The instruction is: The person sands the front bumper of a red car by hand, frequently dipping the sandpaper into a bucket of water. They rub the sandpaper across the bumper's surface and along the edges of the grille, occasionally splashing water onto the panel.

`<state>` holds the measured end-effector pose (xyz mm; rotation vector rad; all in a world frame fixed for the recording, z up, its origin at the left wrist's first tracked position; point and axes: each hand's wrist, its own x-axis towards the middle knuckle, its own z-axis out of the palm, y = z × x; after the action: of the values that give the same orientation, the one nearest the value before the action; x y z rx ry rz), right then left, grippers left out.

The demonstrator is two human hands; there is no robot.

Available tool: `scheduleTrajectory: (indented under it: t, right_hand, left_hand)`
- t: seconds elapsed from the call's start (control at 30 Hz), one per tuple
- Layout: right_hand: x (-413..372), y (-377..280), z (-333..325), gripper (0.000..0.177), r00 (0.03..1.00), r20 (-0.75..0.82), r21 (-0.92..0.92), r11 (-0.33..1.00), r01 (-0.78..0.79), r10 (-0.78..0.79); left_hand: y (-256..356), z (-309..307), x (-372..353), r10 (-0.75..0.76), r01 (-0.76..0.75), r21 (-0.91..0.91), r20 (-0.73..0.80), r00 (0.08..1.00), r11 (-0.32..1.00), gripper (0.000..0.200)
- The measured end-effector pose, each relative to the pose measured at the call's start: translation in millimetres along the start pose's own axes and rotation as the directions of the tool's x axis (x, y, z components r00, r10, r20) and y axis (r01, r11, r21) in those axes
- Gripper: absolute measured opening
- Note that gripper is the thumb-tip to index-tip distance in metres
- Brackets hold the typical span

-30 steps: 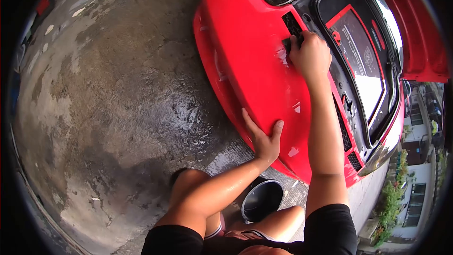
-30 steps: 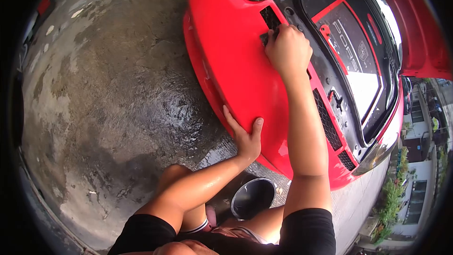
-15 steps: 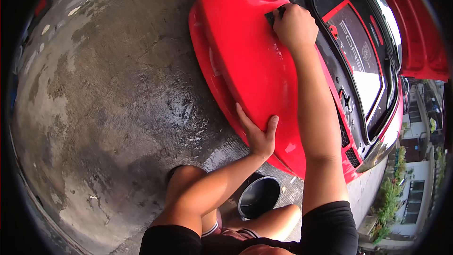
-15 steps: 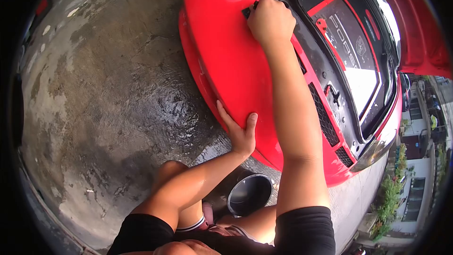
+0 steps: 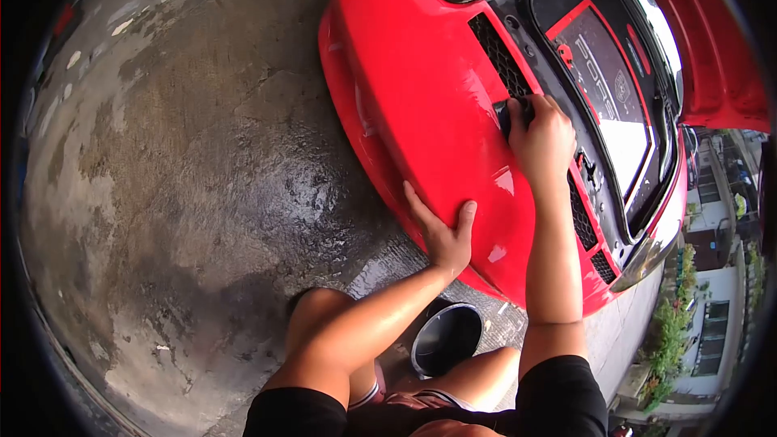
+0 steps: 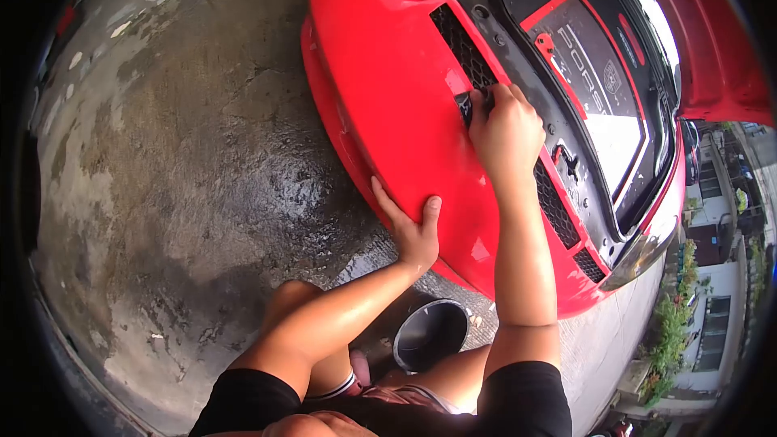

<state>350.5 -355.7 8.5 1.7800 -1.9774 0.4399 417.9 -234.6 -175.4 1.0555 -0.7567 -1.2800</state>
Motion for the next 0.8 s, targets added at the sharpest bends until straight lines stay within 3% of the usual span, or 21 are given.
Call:
scheduleTrajectory:
  t: [0.1, 0.2, 0.3, 0.33, 0.47, 0.53, 0.67, 0.8]
  right_hand:
    - [29.9, -26.5, 7.2, 0.025, 0.997, -0.058, -0.045, 0.997, 0.055, -0.058]
    - [43.3, -39.7, 8.7, 0.029, 0.997, 0.01, -0.134, 0.988, 0.074, -0.074]
    - [-23.2, 10.0, -17.3, 0.02, 1.0, -0.015, -0.1, 0.995, 0.02, -0.022]
    - [-36.2, 14.3, -26.9, 0.014, 0.995, -0.064, -0.004, 0.997, 0.08, -0.081]
    - [0.7, -9.8, -11.7, 0.013, 0.998, -0.014, -0.083, 0.995, 0.061, -0.062]
    - [5.0, -12.7, -9.3, 0.016, 0.991, -0.037, -0.121, 0.985, 0.12, -0.126]
    - [-51.0, 25.3, -36.1, 0.017, 0.997, -0.044, 0.031, 0.997, 0.065, -0.064]
    - [-16.0, 10.9, -19.4, 0.018, 0.992, -0.079, 0.0, 0.996, 0.094, -0.093]
  left_hand:
    - [-0.1, -0.7, -0.8, 0.04, -0.039, 0.025, -0.014, 0.999, 0.999, 0.111]
    - [-3.2, 1.5, -1.5, 0.044, -0.044, 0.004, -0.02, 0.999, 0.999, 0.112]
    - [3.2, 1.3, 3.2, 0.059, -0.059, 0.007, -0.009, 0.998, 0.998, 0.112]
    - [4.6, -2.2, 1.0, 0.053, -0.053, 0.003, 0.0, 0.999, 0.999, 0.112]
    - [-2.6, 0.9, 1.4, 0.069, -0.069, 0.015, -0.007, 0.998, 0.997, 0.113]
    - [-2.0, 3.2, 1.6, 0.049, -0.049, -0.022, -0.016, 0.999, 0.999, 0.114]
    - [1.5, 1.3, 3.9, 0.051, -0.051, 0.001, -0.018, 0.999, 0.999, 0.114]
    - [1.9, 4.1, 1.2, 0.052, -0.054, -0.064, -0.029, 0.998, 0.996, 0.114]
